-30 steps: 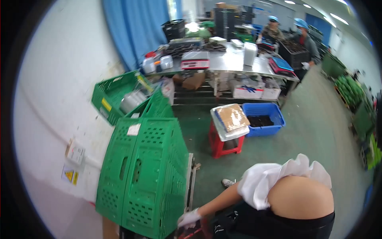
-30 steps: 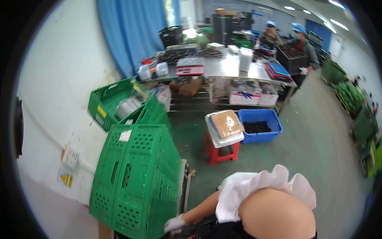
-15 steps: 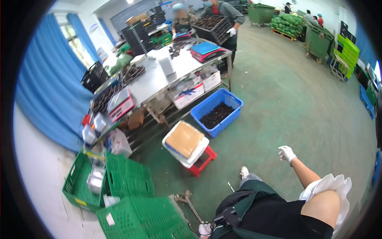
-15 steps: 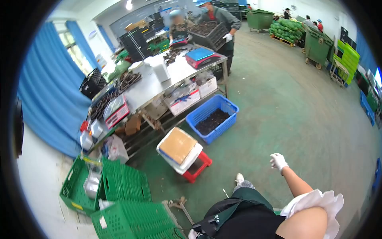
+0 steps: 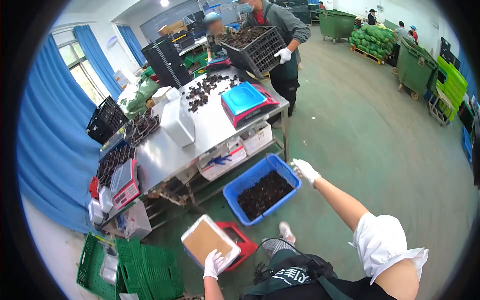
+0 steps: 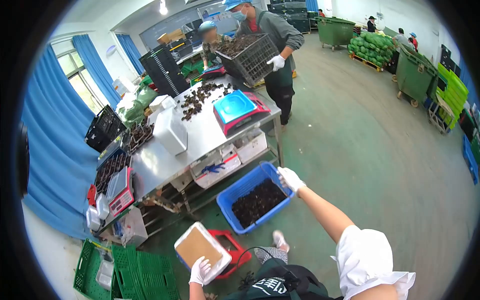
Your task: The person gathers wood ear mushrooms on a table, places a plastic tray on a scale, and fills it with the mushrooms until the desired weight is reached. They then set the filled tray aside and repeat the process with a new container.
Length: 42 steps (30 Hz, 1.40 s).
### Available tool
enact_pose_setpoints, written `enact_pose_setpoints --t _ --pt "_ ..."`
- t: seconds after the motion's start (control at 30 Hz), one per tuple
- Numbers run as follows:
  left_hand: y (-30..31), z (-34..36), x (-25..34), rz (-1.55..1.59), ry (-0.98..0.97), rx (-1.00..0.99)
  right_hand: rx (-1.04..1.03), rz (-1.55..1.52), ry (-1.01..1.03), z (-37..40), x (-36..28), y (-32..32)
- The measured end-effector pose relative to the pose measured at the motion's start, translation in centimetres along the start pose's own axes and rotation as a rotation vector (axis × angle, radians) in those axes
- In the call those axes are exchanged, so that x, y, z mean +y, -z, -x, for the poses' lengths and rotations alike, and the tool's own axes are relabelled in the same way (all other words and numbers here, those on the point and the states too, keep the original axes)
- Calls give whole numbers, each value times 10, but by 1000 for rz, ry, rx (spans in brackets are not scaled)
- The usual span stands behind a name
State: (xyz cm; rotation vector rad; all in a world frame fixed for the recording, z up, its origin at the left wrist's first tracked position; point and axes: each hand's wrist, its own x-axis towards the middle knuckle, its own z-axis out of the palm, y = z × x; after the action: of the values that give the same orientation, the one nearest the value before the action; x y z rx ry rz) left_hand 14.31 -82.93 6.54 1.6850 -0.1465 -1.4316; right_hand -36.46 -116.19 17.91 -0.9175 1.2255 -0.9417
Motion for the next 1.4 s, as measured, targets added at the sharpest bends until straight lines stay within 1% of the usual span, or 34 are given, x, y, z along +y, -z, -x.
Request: enact_pose_setpoints --t 0.03,0.07,0.13,0.17,0.2,0.23,0.27,0.3,0.33,0.4,0.43,0.47,0.53,0.57,0.6,0.63,0.67,0.73,0.8,0.87,0.9,0.93,1.0,1.03,1.07,1.1,1.13,1.17,1.2,1.23,1.27,1.3,1.37,1.4 --pt "-25 -26 22 16 -33 -18 -22 2 -14 -45 -21 0" --pt "-52 -54 43 43 -69 -57 22 89 1 -87 -40 -1" --pt "-124 -115 92 55 -129 -58 39 208 56 -163 -81 5" --pt "-171 -145 117 65 -122 -76 54 232 91 -194 -101 11" --pt "-228 -158 151 22 -229 -117 51 331 92 -239 -113 27" --pt "-267 -162 191 -38 -338 -127 100 415 159 -286 -116 43" --pt "-311 -184 225 -6 -368 -152 151 489 235 -329 -125 56" --pt "-363 -192 267 -52 -417 -104 216 484 253 -346 -147 61" --pt "-405 -218 300 -65 -437 -79 248 540 243 -392 -148 77" --pt "-476 -283 356 -97 -536 -57 111 514 78 -439 -183 87" --pt "-510 -303 386 -127 -553 -31 149 504 78 -481 -181 90" --pt "-543 -310 414 -157 -508 61 165 550 78 -531 -170 97" --pt "-568 -376 453 -193 -274 42 89 310 -103 -598 -162 89" --pt "-581 -391 469 -174 -281 65 -195 382 -75 -677 -120 102" --pt "-596 -404 484 -60 -293 -72 -151 148 -94 -654 -151 80" --pt "-598 -407 484 43 -283 -195 -253 -48 -249 -656 -165 72" --pt "-600 -404 486 49 -270 -160 -349 -249 -409 -657 -176 62" --pt "-619 -394 505 158 -257 -146 -183 -141 -272 -626 -209 36" --pt "-624 -374 505 168 -212 -104 -164 -160 -334 -647 -166 44" --pt "-627 -363 506 174 -188 -72 -158 -159 -307 -656 -141 51" --pt "-627 -357 499 185 -136 -37 -173 -142 -352 -636 -162 55" --pt "-627 -351 491 193 -82 -6 -173 -196 -439 -622 -167 61" --pt "-637 -319 469 255 -62 -34 -64 -189 -461 -578 -197 70" --pt "-643 -299 456 316 -49 -72 -52 -147 -405 -569 -183 83" --pt "-651 -281 439 368 -39 -56 -41 -107 -348 -559 -170 100" --pt "-656 -264 419 419 -31 -39 -37 -141 -322 -542 -170 111" --pt "-656 -251 397 405 59 8 -32 -174 -294 -522 -178 123" --pt "-668 -226 387 438 22 12 -22 -127 -275 -505 -178 136" --pt "-664 -220 360 510 48 13 -9 -80 -250 -492 -175 150" --pt "-668 -206 341 535 24 44 -14 -21 -231 -479 -166 164" --pt "-670 -188 330 560 41 17 -17 38 -207 -469 -159 176" --pt "-668 -178 311 555 25 45 -20 63 -232 -454 -167 182" --pt "-669 -158 292 554 0 64 -41 67 -239 -436 -159 196" --pt "-671 -142 289 523 26 123 -48 84 -237 -428 -160 198"
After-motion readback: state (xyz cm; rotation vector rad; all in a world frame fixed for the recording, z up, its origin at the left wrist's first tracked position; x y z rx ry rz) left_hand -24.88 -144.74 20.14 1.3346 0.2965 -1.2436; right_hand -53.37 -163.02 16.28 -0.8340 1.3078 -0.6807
